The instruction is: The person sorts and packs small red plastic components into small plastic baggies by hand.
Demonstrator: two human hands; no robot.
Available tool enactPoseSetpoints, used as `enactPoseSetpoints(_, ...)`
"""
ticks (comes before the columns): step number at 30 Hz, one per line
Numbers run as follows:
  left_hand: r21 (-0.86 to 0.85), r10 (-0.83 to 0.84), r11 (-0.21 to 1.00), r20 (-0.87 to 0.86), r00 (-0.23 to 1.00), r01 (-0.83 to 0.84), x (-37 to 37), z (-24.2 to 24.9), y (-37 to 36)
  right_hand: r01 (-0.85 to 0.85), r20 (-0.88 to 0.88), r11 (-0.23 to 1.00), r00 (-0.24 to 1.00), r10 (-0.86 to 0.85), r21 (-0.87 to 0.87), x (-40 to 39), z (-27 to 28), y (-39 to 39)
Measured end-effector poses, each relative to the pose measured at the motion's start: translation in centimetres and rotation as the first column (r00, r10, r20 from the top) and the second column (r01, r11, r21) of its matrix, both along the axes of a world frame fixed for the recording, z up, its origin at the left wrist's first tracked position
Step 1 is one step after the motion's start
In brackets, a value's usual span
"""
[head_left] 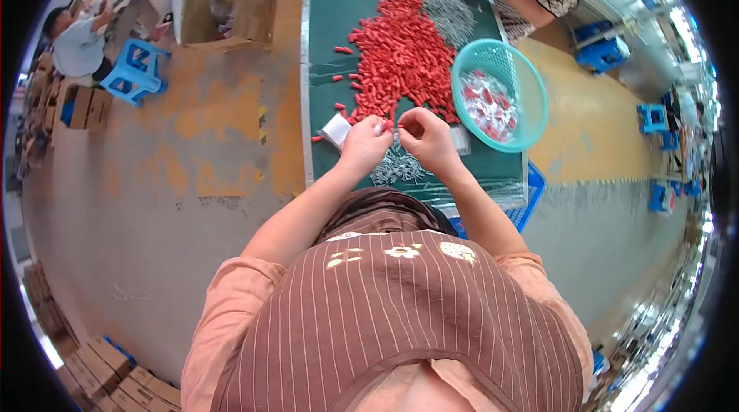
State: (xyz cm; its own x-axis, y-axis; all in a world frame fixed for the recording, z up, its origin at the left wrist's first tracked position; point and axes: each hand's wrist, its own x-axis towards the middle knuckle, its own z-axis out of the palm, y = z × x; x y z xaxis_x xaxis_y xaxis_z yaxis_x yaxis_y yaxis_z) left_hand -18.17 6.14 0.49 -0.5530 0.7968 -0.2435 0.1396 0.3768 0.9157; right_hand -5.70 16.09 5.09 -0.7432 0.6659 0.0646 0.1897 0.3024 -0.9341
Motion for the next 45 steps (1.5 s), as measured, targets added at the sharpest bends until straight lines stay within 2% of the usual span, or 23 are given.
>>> enactPoseSetpoints(2, -0.057, -0.023, 0.998, 0.014, 1.0, 0.024, 0.3, 1.4, 0.1, 0.003, 0.025, 0.991, 1.0, -0.007, 0.133, 0.4, 0.0, -0.4)
enactPoseSetpoints(5, -0.055, -0.032, 0.998, 0.051, 0.998, 0.035, 0.6, 1.3, 0.3, 0.005, 0.065, 0.975, 0.998, -0.02, 0.223, 1.3, 0.9, -0.4)
enactPoseSetpoints(6, -0.086, -0.057, 0.995, 0.014, 0.998, 0.058, 0.5, 1.5, 0.3, -0.003, 0.093, 0.97, 0.995, -0.021, 0.245, 1.5, 0.9, -0.4)
enactPoseSetpoints(10, -0.096, -0.082, 0.993, -0.09, 0.993, 0.074, 0.9, 2.7, 0.3, -0.09, 0.164, 0.788, 0.986, -0.015, 0.61, 1.9, 2.5, -0.6)
enactPoseSetpoints(13, -0.101, -0.089, 0.992, -0.136, 0.987, 0.076, 1.6, 3.4, 0.2, -0.183, 0.244, 0.692, 0.97, 0.01, 0.698, 1.8, 2.9, -0.7)
enactPoseSetpoints(17, -0.099, -0.115, 0.99, -0.147, 0.982, 0.101, 1.8, 2.7, 0.0, -0.254, 0.353, 0.667, 0.936, -0.014, 0.7, 1.5, 2.3, -0.6)
enactPoseSetpoints(20, -0.088, -0.123, 0.99, -0.141, 0.982, 0.111, 1.8, 2.6, -0.2, -0.301, 0.424, 0.694, 0.906, -0.007, 0.655, 1.6, 2.8, -0.8)
enactPoseSetpoints(23, -0.056, -0.136, 0.99, -0.145, 0.98, 0.129, 2.0, 2.0, -0.3, -0.345, 0.484, 0.732, 0.875, 0.024, 0.588, 1.5, 2.0, -0.6)
enactPoseSetpoints(27, 0.006, -0.157, 0.987, -0.117, 0.981, 0.159, 1.9, 1.4, -0.6, -0.3, 0.483, 0.845, 0.874, 0.058, 0.442, 1.5, 2.5, -0.6)
enactPoseSetpoints(30, -0.015, -0.139, 0.99, 0.026, 0.99, 0.14, 1.6, 0.6, -0.3, -0.244, 0.367, 0.883, 0.926, 0.09, 0.401, 2.4, 2.3, -0.3)
enactPoseSetpoints(32, -0.054, -0.093, 0.993, 0.246, 0.965, 0.109, 1.4, 1.8, -0.3, -0.183, 0.248, 0.884, 0.965, 0.08, 0.429, 3.1, 2.4, -0.5)
enactPoseSetpoints(35, -0.043, -0.064, 0.994, 0.545, 0.836, 0.104, 1.2, 1.8, -0.5, -0.203, 0.239, 0.759, 0.969, 0.065, 0.619, 3.4, 2.2, -0.6)
enactPoseSetpoints(36, -0.025, -0.065, 0.994, 0.631, 0.773, 0.104, 1.1, 1.9, -0.4, -0.198, 0.228, 0.749, 0.972, 0.064, 0.633, 3.4, 2.0, -0.7)
enactPoseSetpoints(39, -0.032, -0.07, 0.993, 0.637, 0.767, 0.117, 1.4, 2.8, -0.3, -0.195, 0.212, 0.717, 0.975, 0.067, 0.669, 3.5, 1.6, -0.9)
enactPoseSetpoints(42, -0.078, -0.055, 0.993, 0.393, 0.918, 0.093, 1.6, 1.0, -0.4, -0.235, 0.224, 0.706, 0.968, 0.11, 0.668, 3.7, 1.6, -1.5)
enactPoseSetpoints(44, -0.038, -0.107, 0.993, 0.103, 0.989, 0.112, 1.7, -0.1, -0.7, -0.271, 0.22, 0.725, 0.961, 0.167, 0.633, 3.6, 1.7, -2.0)
enactPoseSetpoints(45, -0.019, -0.127, 0.992, -0.048, 0.991, 0.126, 1.6, 0.2, -0.7, -0.264, 0.187, 0.774, 0.964, 0.19, 0.576, 3.5, 1.5, -1.8)
